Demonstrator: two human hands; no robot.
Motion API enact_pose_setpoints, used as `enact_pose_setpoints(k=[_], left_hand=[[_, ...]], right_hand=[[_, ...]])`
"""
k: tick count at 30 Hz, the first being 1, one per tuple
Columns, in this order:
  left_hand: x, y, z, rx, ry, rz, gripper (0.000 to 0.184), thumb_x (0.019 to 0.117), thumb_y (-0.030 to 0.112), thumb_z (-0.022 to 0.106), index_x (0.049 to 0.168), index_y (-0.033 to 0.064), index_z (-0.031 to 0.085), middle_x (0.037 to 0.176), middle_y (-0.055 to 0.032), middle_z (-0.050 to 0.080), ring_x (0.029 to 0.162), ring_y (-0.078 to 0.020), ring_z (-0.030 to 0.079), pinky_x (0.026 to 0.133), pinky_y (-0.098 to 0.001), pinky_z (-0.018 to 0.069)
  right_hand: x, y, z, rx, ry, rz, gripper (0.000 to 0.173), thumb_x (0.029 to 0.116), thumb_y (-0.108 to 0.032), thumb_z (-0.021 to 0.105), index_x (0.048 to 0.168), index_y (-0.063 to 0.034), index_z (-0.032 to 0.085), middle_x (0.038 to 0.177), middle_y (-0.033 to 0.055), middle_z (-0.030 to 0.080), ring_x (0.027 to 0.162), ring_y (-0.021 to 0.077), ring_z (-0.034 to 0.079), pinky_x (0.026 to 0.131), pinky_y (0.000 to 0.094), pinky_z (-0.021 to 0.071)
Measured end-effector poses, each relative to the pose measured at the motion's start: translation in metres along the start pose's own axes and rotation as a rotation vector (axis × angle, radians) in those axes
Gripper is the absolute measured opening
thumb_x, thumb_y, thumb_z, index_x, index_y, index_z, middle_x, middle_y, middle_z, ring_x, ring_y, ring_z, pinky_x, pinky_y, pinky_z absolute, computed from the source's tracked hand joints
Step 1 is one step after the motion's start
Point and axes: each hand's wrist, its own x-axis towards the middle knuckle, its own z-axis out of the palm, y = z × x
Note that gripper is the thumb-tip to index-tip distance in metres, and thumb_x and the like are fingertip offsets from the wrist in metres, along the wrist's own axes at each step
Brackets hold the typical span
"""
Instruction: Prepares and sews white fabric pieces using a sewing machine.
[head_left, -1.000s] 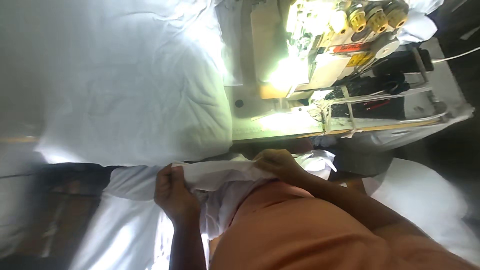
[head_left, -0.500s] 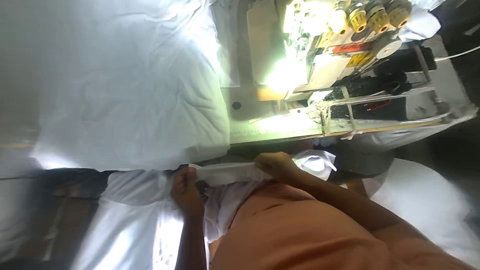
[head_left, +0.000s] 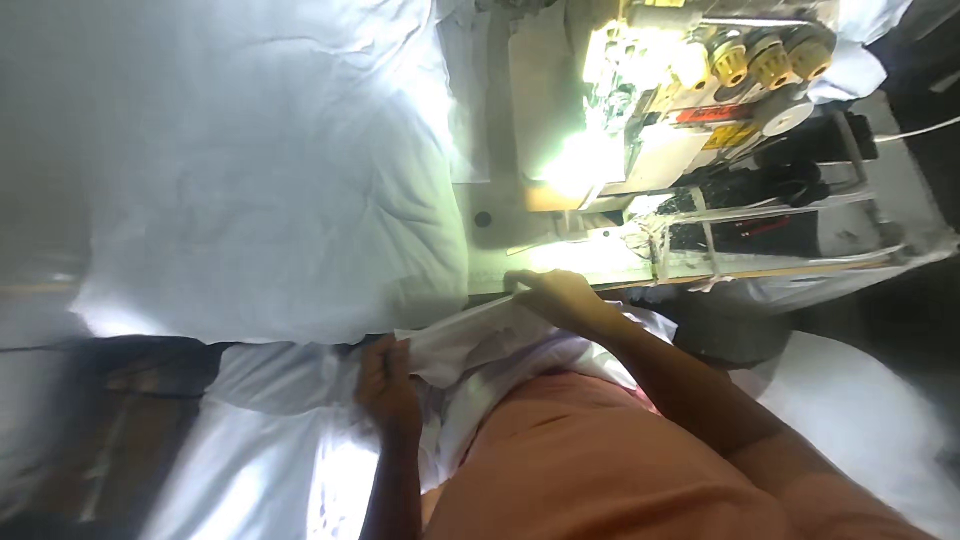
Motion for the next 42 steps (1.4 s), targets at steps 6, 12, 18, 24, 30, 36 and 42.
enact_pose_setpoints(k=[6, 12, 18, 24, 30, 36, 42], left_hand=[[0.003, 0.001, -0.004, -0.036, 0.026, -0.048, 0.009, 0.0994, 0.001, 0.055, 0.103, 0.0026, 0.063, 0.085, 0.0168, 0.064, 0.077, 0.0114, 0.06, 0.072, -0.0111, 0.0516], [0.006, 0.007, -0.001, -0.11, 0.014, 0.022, 0.013, 0.0999, 0.003, 0.057, 0.105, 0.0114, 0.066, 0.088, 0.0199, 0.066, 0.077, 0.0097, 0.062, 0.071, -0.0122, 0.0533], [0.0, 0.008, -0.005, -0.117, 0.003, 0.028, 0.017, 0.0985, -0.001, 0.056, 0.105, 0.0106, 0.065, 0.086, 0.0205, 0.066, 0.074, 0.0105, 0.061, 0.066, -0.0108, 0.0521], [-0.001, 0.007, -0.004, -0.106, -0.002, 0.028, 0.013, 0.0983, -0.001, 0.057, 0.105, 0.0079, 0.064, 0.085, 0.0202, 0.065, 0.07, 0.0113, 0.06, 0.063, -0.0105, 0.0517], [-0.001, 0.006, -0.002, -0.107, -0.03, 0.031, 0.013, 0.0984, 0.0, 0.056, 0.104, 0.0082, 0.065, 0.086, 0.0198, 0.066, 0.077, 0.0111, 0.062, 0.07, -0.0115, 0.0533], [-0.002, 0.009, -0.001, -0.092, -0.033, 0.017, 0.012, 0.0977, -0.002, 0.056, 0.102, 0.0053, 0.065, 0.08, 0.0196, 0.064, 0.068, 0.0117, 0.059, 0.063, -0.0098, 0.0517], [-0.006, 0.009, 0.021, -0.119, -0.142, 0.073, 0.01, 0.0979, 0.001, 0.06, 0.105, 0.002, 0.067, 0.09, 0.0138, 0.067, 0.081, 0.0096, 0.062, 0.075, -0.0123, 0.0539]], right_hand=[[-0.023, 0.028, 0.034, 0.309, 0.299, -0.263, 0.017, 0.0972, -0.019, 0.07, 0.097, -0.0021, 0.069, 0.073, 0.0097, 0.065, 0.063, 0.0234, 0.063, 0.059, 0.0456, 0.0522], [-0.027, 0.03, 0.039, 0.401, 0.391, -0.251, 0.021, 0.0972, -0.018, 0.07, 0.111, -0.0024, 0.071, 0.085, 0.0109, 0.072, 0.073, 0.0218, 0.069, 0.068, 0.045, 0.0566], [-0.026, 0.031, 0.043, 0.335, 0.395, -0.247, 0.031, 0.0972, -0.022, 0.071, 0.124, -0.0051, 0.068, 0.087, 0.0133, 0.073, 0.072, 0.0279, 0.07, 0.065, 0.0503, 0.0565], [-0.007, 0.015, 0.015, 0.194, 0.112, -0.07, 0.064, 0.1004, -0.027, 0.067, 0.155, -0.0065, 0.041, 0.089, 0.0215, 0.071, 0.084, 0.0412, 0.069, 0.08, 0.0603, 0.0524], [0.009, 0.0, 0.003, 0.035, -0.08, 0.046, 0.067, 0.1022, -0.029, 0.064, 0.16, -0.014, 0.033, 0.104, 0.023, 0.071, 0.102, 0.0438, 0.068, 0.088, 0.0619, 0.051], [-0.03, 0.014, 0.025, 0.093, 0.202, -0.079, 0.047, 0.0995, -0.025, 0.068, 0.143, -0.0098, 0.055, 0.087, 0.0182, 0.072, 0.079, 0.0405, 0.071, 0.069, 0.0605, 0.0548], [-0.045, 0.037, 0.029, 0.102, 0.28, 0.039, 0.067, 0.1004, -0.026, 0.067, 0.157, -0.004, 0.038, 0.088, 0.0204, 0.072, 0.08, 0.0409, 0.07, 0.072, 0.0603, 0.0552]])
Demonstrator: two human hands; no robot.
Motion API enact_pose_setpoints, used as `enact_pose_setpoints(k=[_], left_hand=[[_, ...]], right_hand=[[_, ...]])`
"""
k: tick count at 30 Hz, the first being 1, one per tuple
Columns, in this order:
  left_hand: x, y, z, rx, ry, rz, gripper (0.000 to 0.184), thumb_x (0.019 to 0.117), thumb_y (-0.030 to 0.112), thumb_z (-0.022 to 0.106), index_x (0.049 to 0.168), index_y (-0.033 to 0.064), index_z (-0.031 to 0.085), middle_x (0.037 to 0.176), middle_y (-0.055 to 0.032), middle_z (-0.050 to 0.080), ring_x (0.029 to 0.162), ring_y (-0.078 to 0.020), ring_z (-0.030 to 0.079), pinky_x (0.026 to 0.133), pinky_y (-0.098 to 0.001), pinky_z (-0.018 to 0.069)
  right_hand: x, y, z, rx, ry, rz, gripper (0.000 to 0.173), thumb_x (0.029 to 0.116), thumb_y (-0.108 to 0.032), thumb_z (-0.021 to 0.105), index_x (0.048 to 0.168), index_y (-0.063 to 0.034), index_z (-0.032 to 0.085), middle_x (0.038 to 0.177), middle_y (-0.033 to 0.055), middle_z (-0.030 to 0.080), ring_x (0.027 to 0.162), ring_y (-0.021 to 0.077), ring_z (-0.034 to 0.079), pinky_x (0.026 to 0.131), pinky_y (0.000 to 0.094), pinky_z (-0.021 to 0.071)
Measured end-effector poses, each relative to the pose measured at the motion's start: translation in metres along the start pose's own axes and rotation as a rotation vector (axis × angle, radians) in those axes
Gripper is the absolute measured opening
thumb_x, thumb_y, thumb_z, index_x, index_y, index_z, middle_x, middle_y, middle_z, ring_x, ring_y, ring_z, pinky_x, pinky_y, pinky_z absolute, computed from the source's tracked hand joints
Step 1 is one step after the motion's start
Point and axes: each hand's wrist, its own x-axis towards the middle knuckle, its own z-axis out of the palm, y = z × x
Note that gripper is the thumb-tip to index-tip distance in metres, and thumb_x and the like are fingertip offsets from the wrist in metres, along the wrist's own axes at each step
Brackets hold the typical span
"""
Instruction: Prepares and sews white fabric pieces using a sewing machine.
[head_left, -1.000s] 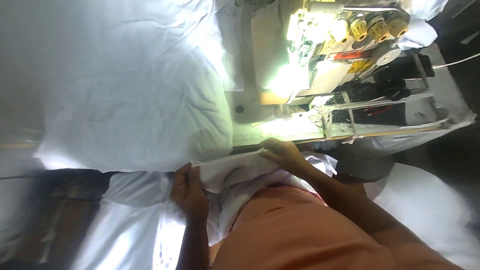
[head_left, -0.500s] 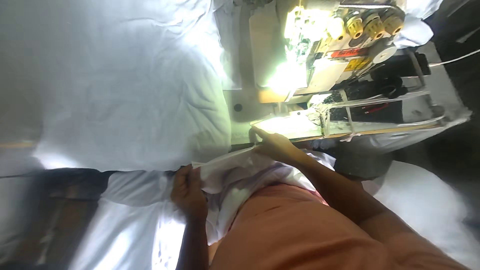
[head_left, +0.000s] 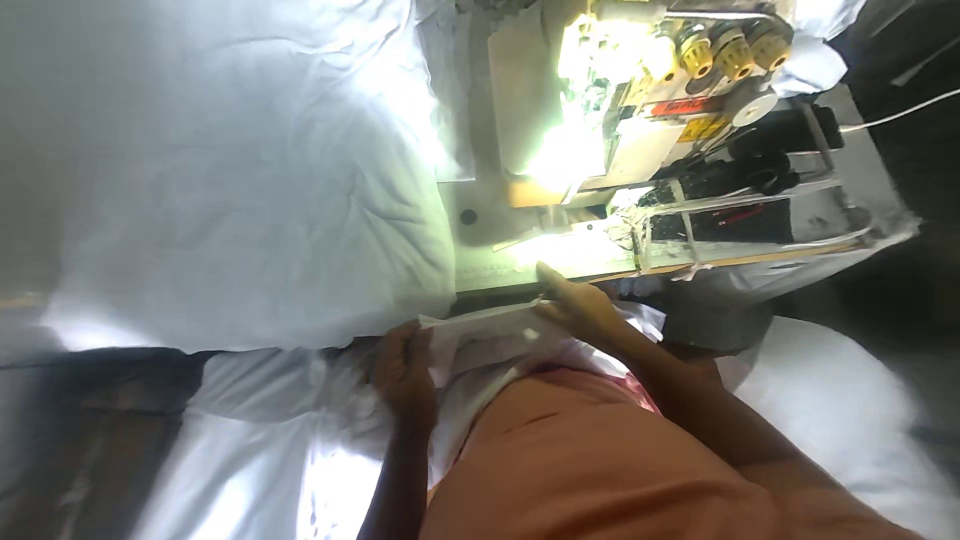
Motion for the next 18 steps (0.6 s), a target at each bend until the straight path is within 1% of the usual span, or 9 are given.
enact_pose_setpoints(k=[3, 6, 8, 10, 12, 13, 14, 16, 18], left_hand=[[0.002, 0.003, 0.007, 0.015, -0.031, -0.005, 0.01, 0.097, 0.0, 0.06, 0.104, -0.0005, 0.066, 0.087, 0.0128, 0.065, 0.078, 0.0109, 0.06, 0.072, -0.0105, 0.0523], [0.0, 0.004, 0.006, 0.004, -0.038, 0.003, 0.011, 0.0963, -0.001, 0.059, 0.105, 0.0001, 0.067, 0.09, 0.0139, 0.066, 0.081, 0.0112, 0.061, 0.075, -0.0105, 0.0525], [-0.001, 0.003, 0.003, -0.001, -0.028, 0.011, 0.012, 0.0967, -0.001, 0.059, 0.105, 0.0006, 0.067, 0.091, 0.0146, 0.068, 0.083, 0.011, 0.062, 0.077, -0.0114, 0.0532], [-0.003, 0.004, 0.0, 0.027, -0.008, 0.018, 0.011, 0.0976, 0.0, 0.058, 0.105, -0.0026, 0.066, 0.091, 0.0136, 0.067, 0.084, 0.0121, 0.061, 0.078, -0.0105, 0.0526], [-0.003, 0.005, -0.003, 0.035, 0.008, 0.01, 0.011, 0.0981, -0.001, 0.057, 0.105, -0.0037, 0.065, 0.091, 0.0138, 0.067, 0.085, 0.0126, 0.061, 0.078, -0.0104, 0.0525], [-0.002, 0.006, -0.004, 0.044, 0.018, -0.002, 0.011, 0.0983, 0.0, 0.057, 0.105, -0.0044, 0.065, 0.091, 0.0134, 0.067, 0.084, 0.0125, 0.061, 0.078, -0.0105, 0.0525], [0.0, 0.006, -0.005, 0.057, 0.024, -0.008, 0.011, 0.099, 0.001, 0.057, 0.106, -0.0046, 0.064, 0.09, 0.013, 0.066, 0.083, 0.0124, 0.061, 0.077, -0.0109, 0.0525], [0.005, 0.006, -0.008, 0.066, 0.044, -0.021, 0.012, 0.1, 0.003, 0.056, 0.107, -0.0042, 0.063, 0.089, 0.0128, 0.064, 0.081, 0.0116, 0.059, 0.076, -0.0116, 0.0517], [0.013, 0.007, -0.009, 0.06, 0.059, -0.02, 0.01, 0.0999, 0.004, 0.057, 0.106, -0.0005, 0.064, 0.089, 0.0148, 0.064, 0.08, 0.0117, 0.059, 0.075, -0.0116, 0.0515]], right_hand=[[-0.004, -0.008, -0.006, -0.105, -0.052, 0.054, 0.062, 0.1031, -0.026, 0.063, 0.157, -0.0075, 0.039, 0.086, 0.0201, 0.072, 0.081, 0.0419, 0.071, 0.072, 0.0593, 0.0549], [-0.011, -0.016, -0.009, -0.202, -0.046, 0.004, 0.053, 0.1036, -0.022, 0.061, 0.151, -0.0025, 0.046, 0.081, 0.0198, 0.071, 0.078, 0.0419, 0.071, 0.068, 0.0571, 0.0554], [-0.013, -0.021, -0.009, -0.24, -0.061, -0.016, 0.044, 0.1044, -0.021, 0.059, 0.143, 0.0006, 0.053, 0.079, 0.0193, 0.07, 0.076, 0.0409, 0.071, 0.066, 0.0556, 0.0554], [-0.015, -0.024, -0.007, -0.238, -0.119, 0.0, 0.041, 0.1054, -0.023, 0.058, 0.138, 0.0011, 0.056, 0.082, 0.0207, 0.07, 0.08, 0.0421, 0.071, 0.069, 0.0575, 0.0552], [-0.016, -0.023, -0.006, -0.18, -0.172, 0.011, 0.048, 0.1061, -0.027, 0.057, 0.146, -0.0012, 0.051, 0.086, 0.0214, 0.071, 0.085, 0.0428, 0.07, 0.074, 0.0586, 0.0543], [-0.016, -0.018, -0.005, -0.096, -0.157, -0.011, 0.048, 0.1051, -0.026, 0.059, 0.147, -0.0027, 0.052, 0.089, 0.0215, 0.072, 0.086, 0.0423, 0.07, 0.076, 0.0589, 0.0544], [-0.016, -0.01, -0.001, 0.015, -0.097, -0.065, 0.045, 0.1027, -0.023, 0.063, 0.141, -0.0018, 0.057, 0.088, 0.0207, 0.072, 0.082, 0.0403, 0.071, 0.074, 0.0585, 0.0553], [-0.014, 0.003, 0.006, 0.22, -0.004, -0.143, 0.031, 0.0993, -0.022, 0.067, 0.122, -0.0002, 0.065, 0.084, 0.0164, 0.07, 0.074, 0.0324, 0.069, 0.068, 0.0539, 0.0555], [-0.01, 0.008, 0.009, 0.356, 0.048, -0.16, 0.023, 0.0978, -0.022, 0.069, 0.101, 0.0004, 0.067, 0.075, 0.0109, 0.065, 0.066, 0.0215, 0.062, 0.062, 0.0427, 0.0514]])
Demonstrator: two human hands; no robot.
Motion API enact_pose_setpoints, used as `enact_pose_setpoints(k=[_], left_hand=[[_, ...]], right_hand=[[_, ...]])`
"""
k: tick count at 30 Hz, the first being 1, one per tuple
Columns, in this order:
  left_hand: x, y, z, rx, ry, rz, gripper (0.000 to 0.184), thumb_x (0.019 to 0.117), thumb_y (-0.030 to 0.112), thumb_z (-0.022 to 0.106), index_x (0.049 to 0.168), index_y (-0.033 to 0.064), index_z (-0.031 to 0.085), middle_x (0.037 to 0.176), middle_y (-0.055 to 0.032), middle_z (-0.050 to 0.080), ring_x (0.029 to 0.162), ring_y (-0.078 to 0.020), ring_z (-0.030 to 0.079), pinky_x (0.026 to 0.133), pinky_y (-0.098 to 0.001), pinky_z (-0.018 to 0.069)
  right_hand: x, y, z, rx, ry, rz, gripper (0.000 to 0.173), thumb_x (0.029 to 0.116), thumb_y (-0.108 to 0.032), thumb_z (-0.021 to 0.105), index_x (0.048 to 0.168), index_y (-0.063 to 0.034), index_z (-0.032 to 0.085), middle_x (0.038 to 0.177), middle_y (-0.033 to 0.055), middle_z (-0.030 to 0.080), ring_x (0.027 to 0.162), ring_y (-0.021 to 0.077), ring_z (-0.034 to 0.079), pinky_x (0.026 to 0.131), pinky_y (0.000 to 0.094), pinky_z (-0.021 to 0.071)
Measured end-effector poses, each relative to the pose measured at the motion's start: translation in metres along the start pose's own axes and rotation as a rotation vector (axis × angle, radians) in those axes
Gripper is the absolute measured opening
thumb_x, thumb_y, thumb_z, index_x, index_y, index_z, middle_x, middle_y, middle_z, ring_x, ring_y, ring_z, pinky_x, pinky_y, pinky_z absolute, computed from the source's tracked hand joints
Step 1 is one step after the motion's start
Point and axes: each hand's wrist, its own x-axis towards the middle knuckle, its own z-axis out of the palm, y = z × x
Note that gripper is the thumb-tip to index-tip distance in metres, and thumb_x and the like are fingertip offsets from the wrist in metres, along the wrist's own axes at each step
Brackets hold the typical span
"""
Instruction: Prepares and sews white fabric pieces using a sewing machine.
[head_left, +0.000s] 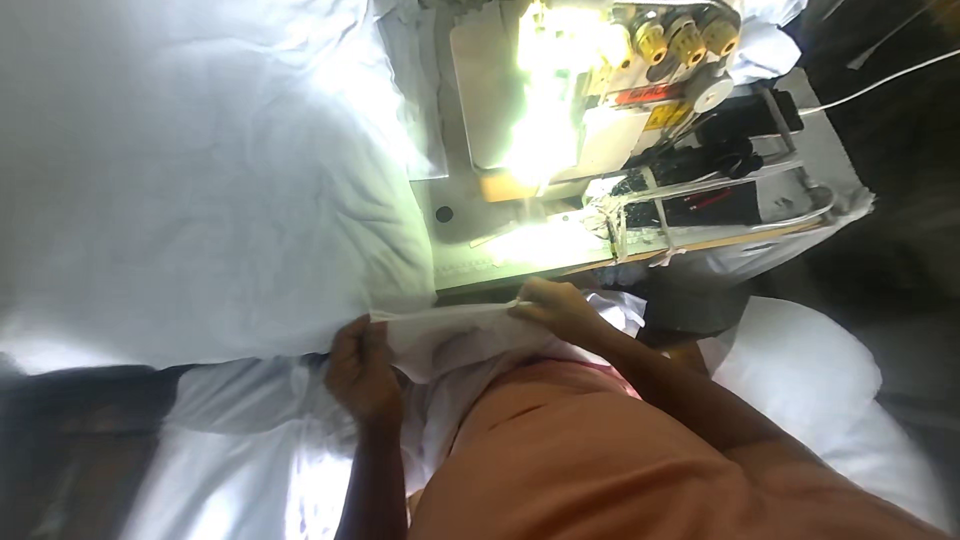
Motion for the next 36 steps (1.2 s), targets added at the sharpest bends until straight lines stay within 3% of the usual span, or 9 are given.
enact_pose_setpoints(k=[2, 6, 11, 18, 24, 27, 29, 33, 36], left_hand=[[0.006, 0.004, 0.0, 0.004, 0.008, -0.005, 0.009, 0.1006, 0.006, 0.058, 0.107, 0.0021, 0.064, 0.089, 0.0154, 0.063, 0.079, 0.0116, 0.059, 0.074, -0.0114, 0.0517], [0.011, 0.012, -0.001, -0.03, 0.025, -0.008, 0.009, 0.101, 0.005, 0.058, 0.108, 0.0046, 0.064, 0.091, 0.0163, 0.065, 0.081, 0.01, 0.061, 0.075, -0.0128, 0.0536], [0.008, 0.013, -0.01, -0.011, 0.04, 0.019, 0.01, 0.1006, 0.005, 0.058, 0.109, 0.0046, 0.064, 0.091, 0.0173, 0.064, 0.079, 0.011, 0.06, 0.074, -0.0114, 0.0526], [-0.005, 0.02, -0.017, -0.052, 0.064, 0.129, 0.015, 0.0972, -0.002, 0.058, 0.106, 0.0071, 0.066, 0.094, 0.0191, 0.068, 0.084, 0.0098, 0.063, 0.077, -0.0127, 0.0543], [-0.014, 0.022, -0.022, -0.039, 0.017, 0.247, 0.012, 0.0988, 0.003, 0.059, 0.104, 0.0101, 0.067, 0.097, 0.019, 0.068, 0.088, 0.0101, 0.063, 0.079, -0.0126, 0.0535], [-0.012, 0.026, -0.023, 0.052, -0.031, 0.197, 0.008, 0.1022, 0.008, 0.058, 0.106, 0.0034, 0.063, 0.092, 0.0156, 0.063, 0.081, 0.012, 0.059, 0.073, -0.0104, 0.0514], [-0.003, 0.022, -0.024, 0.046, -0.015, 0.177, 0.008, 0.1025, 0.008, 0.057, 0.107, 0.0032, 0.062, 0.093, 0.0151, 0.063, 0.084, 0.0097, 0.059, 0.076, -0.0139, 0.052], [0.013, 0.018, -0.028, -0.072, 0.027, -0.074, 0.007, 0.105, 0.011, 0.052, 0.103, 0.0161, 0.057, 0.087, 0.017, 0.062, 0.078, 0.0048, 0.061, 0.071, -0.017, 0.0525], [0.019, 0.021, -0.028, -0.159, 0.066, -0.169, 0.011, 0.1062, 0.012, 0.05, 0.1, 0.0186, 0.057, 0.085, 0.0153, 0.064, 0.076, 0.0008, 0.064, 0.07, -0.0206, 0.0558]], right_hand=[[0.004, 0.001, -0.001, 0.097, 0.006, 0.011, 0.022, 0.0968, -0.021, 0.07, 0.093, 0.0005, 0.067, 0.074, 0.0059, 0.062, 0.066, 0.0112, 0.056, 0.064, 0.032, 0.0476], [0.006, 0.002, -0.001, 0.211, 0.032, -0.059, 0.016, 0.0954, -0.016, 0.07, 0.094, -0.0004, 0.068, 0.077, 0.0009, 0.062, 0.067, 0.0009, 0.053, 0.065, 0.0194, 0.0459], [0.004, -0.001, 0.001, 0.318, 0.026, -0.106, 0.012, 0.0943, -0.012, 0.071, 0.095, 0.0002, 0.07, 0.079, -0.0012, 0.065, 0.068, -0.0038, 0.055, 0.065, 0.0138, 0.0472], [0.004, -0.008, 0.005, 0.264, 0.02, -0.104, 0.013, 0.0945, -0.011, 0.071, 0.096, 0.0014, 0.071, 0.081, 0.0006, 0.067, 0.07, -0.0043, 0.056, 0.067, 0.0135, 0.0471], [0.008, -0.018, 0.01, 0.468, -0.022, 0.001, 0.008, 0.095, -0.003, 0.064, 0.097, 0.0022, 0.069, 0.08, -0.0018, 0.067, 0.071, -0.0033, 0.059, 0.068, 0.016, 0.0508], [0.011, -0.027, 0.014, 0.518, -0.001, 0.005, 0.008, 0.0951, -0.001, 0.062, 0.097, 0.002, 0.069, 0.082, -0.0033, 0.067, 0.073, -0.0034, 0.06, 0.071, 0.017, 0.0529], [0.015, -0.026, 0.016, 0.48, 0.009, -0.078, 0.007, 0.0955, -0.001, 0.061, 0.095, 0.0005, 0.067, 0.08, -0.0054, 0.064, 0.07, -0.0049, 0.057, 0.068, 0.0148, 0.0499], [0.014, -0.027, 0.018, 0.373, 0.008, -0.239, 0.01, 0.0965, -0.002, 0.061, 0.099, 0.0048, 0.068, 0.086, -0.0008, 0.067, 0.075, -0.0059, 0.058, 0.071, 0.0126, 0.0493], [0.006, -0.036, 0.01, 0.231, -0.02, -0.277, 0.015, 0.0994, -0.01, 0.061, 0.102, 0.0013, 0.07, 0.088, 0.0005, 0.069, 0.078, -0.0037, 0.061, 0.074, 0.0171, 0.0515]])
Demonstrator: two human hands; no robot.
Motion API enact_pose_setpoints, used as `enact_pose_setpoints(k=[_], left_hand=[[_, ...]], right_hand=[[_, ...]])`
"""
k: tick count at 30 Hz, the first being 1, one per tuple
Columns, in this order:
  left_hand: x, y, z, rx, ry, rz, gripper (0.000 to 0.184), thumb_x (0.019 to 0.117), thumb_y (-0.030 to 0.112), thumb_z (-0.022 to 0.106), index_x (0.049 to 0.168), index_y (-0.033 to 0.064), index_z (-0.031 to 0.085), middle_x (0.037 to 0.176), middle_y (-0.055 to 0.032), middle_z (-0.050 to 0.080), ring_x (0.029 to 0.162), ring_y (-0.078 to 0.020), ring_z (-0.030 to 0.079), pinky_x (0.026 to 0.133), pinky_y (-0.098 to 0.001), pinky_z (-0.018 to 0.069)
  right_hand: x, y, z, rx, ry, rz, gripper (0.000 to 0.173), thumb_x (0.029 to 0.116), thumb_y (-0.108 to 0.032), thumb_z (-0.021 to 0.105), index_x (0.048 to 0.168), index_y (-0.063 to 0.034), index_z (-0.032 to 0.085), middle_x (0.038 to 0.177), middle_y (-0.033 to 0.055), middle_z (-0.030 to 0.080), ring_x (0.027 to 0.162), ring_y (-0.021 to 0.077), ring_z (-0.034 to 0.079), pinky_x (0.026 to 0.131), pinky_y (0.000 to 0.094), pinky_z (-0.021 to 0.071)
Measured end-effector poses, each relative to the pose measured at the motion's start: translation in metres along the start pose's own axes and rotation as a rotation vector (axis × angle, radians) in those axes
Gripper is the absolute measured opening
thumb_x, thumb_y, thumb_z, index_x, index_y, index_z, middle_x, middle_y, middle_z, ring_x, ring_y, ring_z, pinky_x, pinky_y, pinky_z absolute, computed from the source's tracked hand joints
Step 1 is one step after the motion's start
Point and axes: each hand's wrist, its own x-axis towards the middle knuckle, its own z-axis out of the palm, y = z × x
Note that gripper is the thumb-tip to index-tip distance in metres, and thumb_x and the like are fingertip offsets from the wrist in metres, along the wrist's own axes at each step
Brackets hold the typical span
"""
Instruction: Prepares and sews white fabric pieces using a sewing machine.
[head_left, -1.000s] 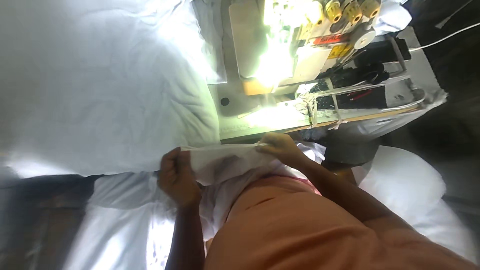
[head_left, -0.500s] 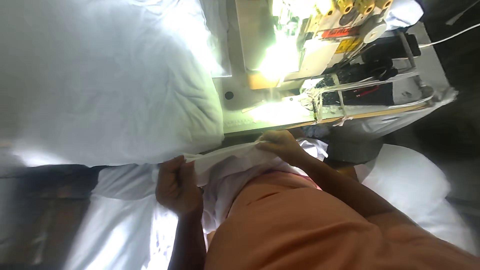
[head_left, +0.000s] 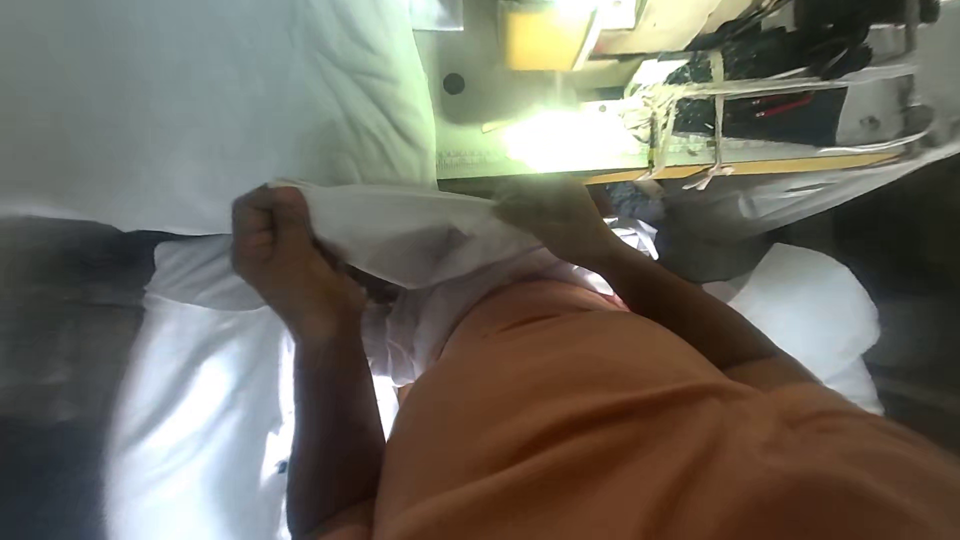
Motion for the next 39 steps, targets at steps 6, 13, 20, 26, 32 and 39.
enact_pose_setpoints(k=[6, 13, 20, 26, 32, 39], left_hand=[[0.057, 0.056, 0.023, 0.334, -0.074, 0.776, 0.02, 0.1046, 0.011, 0.056, 0.104, -0.0052, 0.068, 0.095, -0.002, 0.068, 0.091, -0.0015, 0.063, 0.082, -0.021, 0.0513], [0.127, 0.053, 0.175, 0.459, -0.48, 1.123, 0.022, 0.1034, 0.009, 0.055, 0.105, 0.0007, 0.075, 0.1, -0.0237, 0.072, 0.092, -0.0376, 0.071, 0.081, -0.0479, 0.0551], [0.108, -0.003, 0.26, 0.522, -0.673, 0.976, 0.02, 0.0993, 0.014, 0.063, 0.098, 0.0007, 0.078, 0.097, -0.0212, 0.073, 0.095, -0.0374, 0.071, 0.084, -0.0478, 0.0558], [0.11, -0.008, 0.253, 0.486, -0.584, 0.926, 0.009, 0.092, 0.004, 0.069, 0.097, 0.0, 0.075, 0.101, -0.0183, 0.074, 0.096, -0.0348, 0.069, 0.086, -0.0455, 0.0525], [0.061, 0.012, 0.241, 0.86, -0.474, 0.989, 0.018, 0.0983, 0.008, 0.061, 0.104, 0.0, 0.076, 0.103, -0.0213, 0.073, 0.097, -0.0402, 0.07, 0.08, -0.0525, 0.0523], [0.043, 0.005, 0.235, 0.892, -0.518, 0.926, 0.018, 0.0952, 0.002, 0.061, 0.106, -0.0051, 0.073, 0.097, -0.0233, 0.071, 0.091, -0.041, 0.069, 0.082, -0.0529, 0.0525]], right_hand=[[-0.007, -0.027, -0.023, -0.16, 0.117, -0.253, 0.014, 0.0934, -0.011, 0.066, 0.099, -0.0045, 0.077, 0.086, 0.0021, 0.071, 0.09, 0.0101, 0.062, 0.092, 0.0338, 0.0444], [-0.018, -0.002, -0.045, 0.077, 0.314, 0.035, 0.006, 0.0932, -0.001, 0.066, 0.097, -0.0009, 0.07, 0.078, -0.0026, 0.064, 0.06, -0.0031, 0.053, 0.056, 0.0137, 0.0469], [-0.045, 0.041, -0.073, 0.104, 0.483, 0.341, 0.005, 0.0931, -0.006, 0.068, 0.092, -0.0039, 0.072, 0.077, -0.0043, 0.068, 0.067, -0.0026, 0.061, 0.066, 0.0164, 0.0523], [-0.045, 0.033, -0.076, 0.162, 0.432, 0.318, 0.01, 0.0966, -0.009, 0.064, 0.096, -0.0028, 0.071, 0.08, -0.0062, 0.068, 0.07, -0.0066, 0.061, 0.068, 0.0119, 0.0511], [-0.045, 0.03, -0.08, 0.193, 0.432, 0.281, 0.009, 0.0957, -0.007, 0.063, 0.095, -0.002, 0.07, 0.077, -0.0084, 0.067, 0.067, -0.009, 0.058, 0.064, 0.0095, 0.0492], [-0.036, 0.027, -0.087, 0.253, 0.58, 0.21, 0.008, 0.0944, -0.003, 0.062, 0.095, -0.0023, 0.07, 0.081, -0.0074, 0.069, 0.07, -0.006, 0.062, 0.066, 0.0116, 0.0528]])
